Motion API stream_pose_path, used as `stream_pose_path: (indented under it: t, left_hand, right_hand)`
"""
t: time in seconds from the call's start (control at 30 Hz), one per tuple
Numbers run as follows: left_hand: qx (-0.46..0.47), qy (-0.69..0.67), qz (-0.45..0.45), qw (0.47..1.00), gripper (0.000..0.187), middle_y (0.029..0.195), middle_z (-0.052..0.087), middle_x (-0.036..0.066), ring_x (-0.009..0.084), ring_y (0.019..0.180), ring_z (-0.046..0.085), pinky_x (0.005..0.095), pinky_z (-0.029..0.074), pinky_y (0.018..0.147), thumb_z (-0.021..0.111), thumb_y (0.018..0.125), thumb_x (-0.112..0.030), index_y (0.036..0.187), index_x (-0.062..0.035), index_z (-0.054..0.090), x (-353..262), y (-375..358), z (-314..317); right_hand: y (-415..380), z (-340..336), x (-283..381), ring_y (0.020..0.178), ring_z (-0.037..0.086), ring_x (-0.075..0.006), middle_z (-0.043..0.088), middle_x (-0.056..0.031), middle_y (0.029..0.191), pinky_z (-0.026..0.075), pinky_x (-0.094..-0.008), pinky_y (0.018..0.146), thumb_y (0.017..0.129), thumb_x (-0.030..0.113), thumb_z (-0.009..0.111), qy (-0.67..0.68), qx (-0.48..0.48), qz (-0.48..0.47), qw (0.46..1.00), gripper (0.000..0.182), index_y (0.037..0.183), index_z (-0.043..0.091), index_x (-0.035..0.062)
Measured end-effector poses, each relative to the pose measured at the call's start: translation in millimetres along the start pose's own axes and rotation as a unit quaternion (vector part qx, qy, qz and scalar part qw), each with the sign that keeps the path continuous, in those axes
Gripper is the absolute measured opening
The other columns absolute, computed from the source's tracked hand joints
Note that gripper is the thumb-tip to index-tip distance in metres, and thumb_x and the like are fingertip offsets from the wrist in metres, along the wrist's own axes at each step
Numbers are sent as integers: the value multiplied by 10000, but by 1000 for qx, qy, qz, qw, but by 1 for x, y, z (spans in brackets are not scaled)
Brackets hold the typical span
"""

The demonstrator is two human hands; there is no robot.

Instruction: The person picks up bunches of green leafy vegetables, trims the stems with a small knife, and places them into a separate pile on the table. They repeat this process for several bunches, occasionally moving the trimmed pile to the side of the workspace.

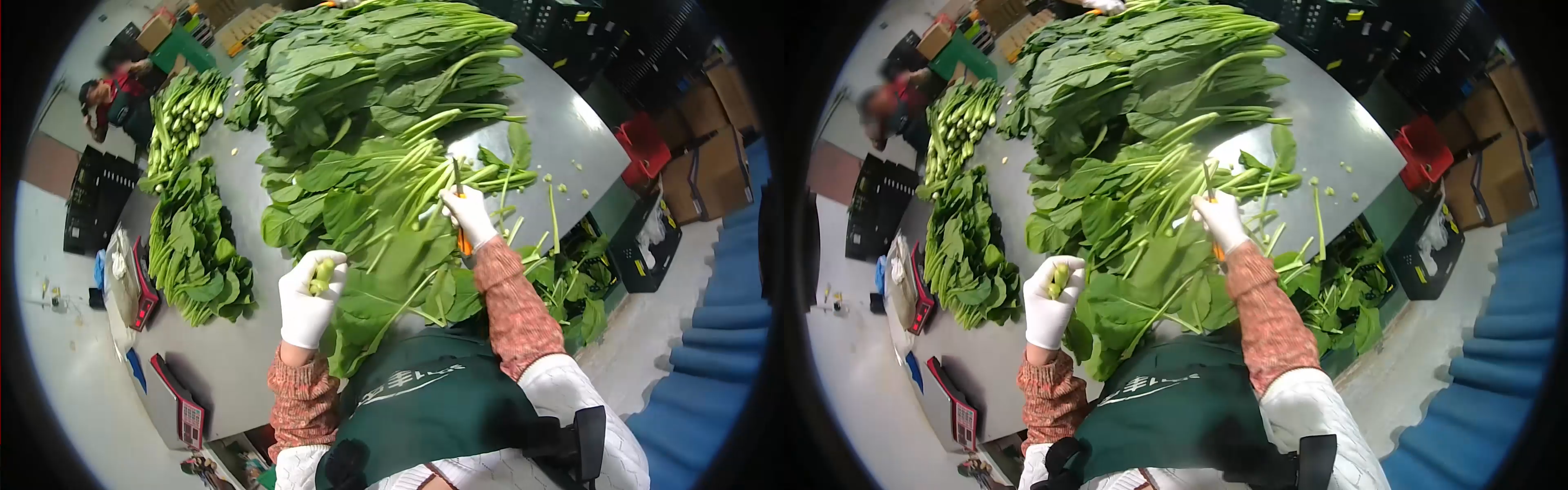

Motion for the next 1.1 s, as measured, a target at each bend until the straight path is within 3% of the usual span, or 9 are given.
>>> stream_pose_path:
  t: [0.17,0.3,0.47,0.53,0.6,0.77,0.87,0.97,1.1]
  left_hand:
    - [-10,-13,45,999,356,1027,687,38,94,880,614,236,494,790,728,823,-3,1172,-32,665,-2,14,10]
    - [108,-75,125,983,600,1239,648,116,197,1116,615,308,472,964,757,759,-8,1333,-48,587,-25,23,37]
    - [198,-67,143,967,475,958,705,95,193,828,666,292,513,778,755,734,-45,1202,-68,680,-43,24,40]
    - [156,-20,150,976,462,938,703,99,196,796,668,291,517,745,762,729,-52,1184,-64,682,-43,21,33]
    - [100,71,161,979,440,858,675,100,228,728,651,305,515,679,770,709,-54,1142,-69,691,-45,17,29]
    - [70,130,187,971,386,802,643,99,260,701,634,318,507,645,762,698,-44,1077,-65,693,-53,7,32]
    - [65,93,184,976,323,810,641,96,253,708,631,316,501,649,752,708,-18,1023,-48,685,-48,4,29]
    - [56,60,159,984,299,813,641,95,238,707,626,310,496,657,744,712,9,1000,-45,682,-46,2,17]
    - [45,58,176,982,257,899,656,100,227,803,630,303,497,746,719,691,22,930,-29,636,-39,3,18]
  right_hand:
    - [-89,32,55,566,590,-67,636,-42,642,444,-238,504,878,175,732,-121,112,-147,975,264,753,573,6]
    - [-143,51,94,753,684,-169,705,-94,891,533,-291,689,873,115,705,-152,235,-306,910,231,1080,650,27]
    - [-159,44,97,749,689,-164,702,-96,851,539,-295,701,879,65,682,-112,357,-219,901,221,1098,668,35]
    - [-159,34,105,730,684,-134,710,-92,817,533,-284,667,887,45,664,-94,252,-185,945,153,1039,683,34]
    - [-155,31,127,653,665,-124,672,-72,735,499,-252,584,895,-5,599,-221,104,-320,916,167,1048,666,-11]
    - [-152,42,130,731,675,-360,668,-192,797,527,-353,634,779,10,661,-360,55,-309,879,352,1127,640,60]
    - [-120,29,88,643,693,-264,674,-168,751,514,-332,605,850,63,644,-349,36,-222,910,206,1054,651,28]
    - [-116,16,70,568,558,-44,614,-6,671,427,-225,532,969,126,576,-208,75,-100,970,182,1081,663,11]
    - [-141,32,102,504,433,-2,600,40,678,319,-180,479,987,144,570,-82,169,-83,979,236,1186,661,55]
Point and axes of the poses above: each hand's wrist, its own y-axis towards the middle knuckle, its own z-axis out of the palm, x = y × z, the point moved 4 cm from there along y, towards the middle knuckle
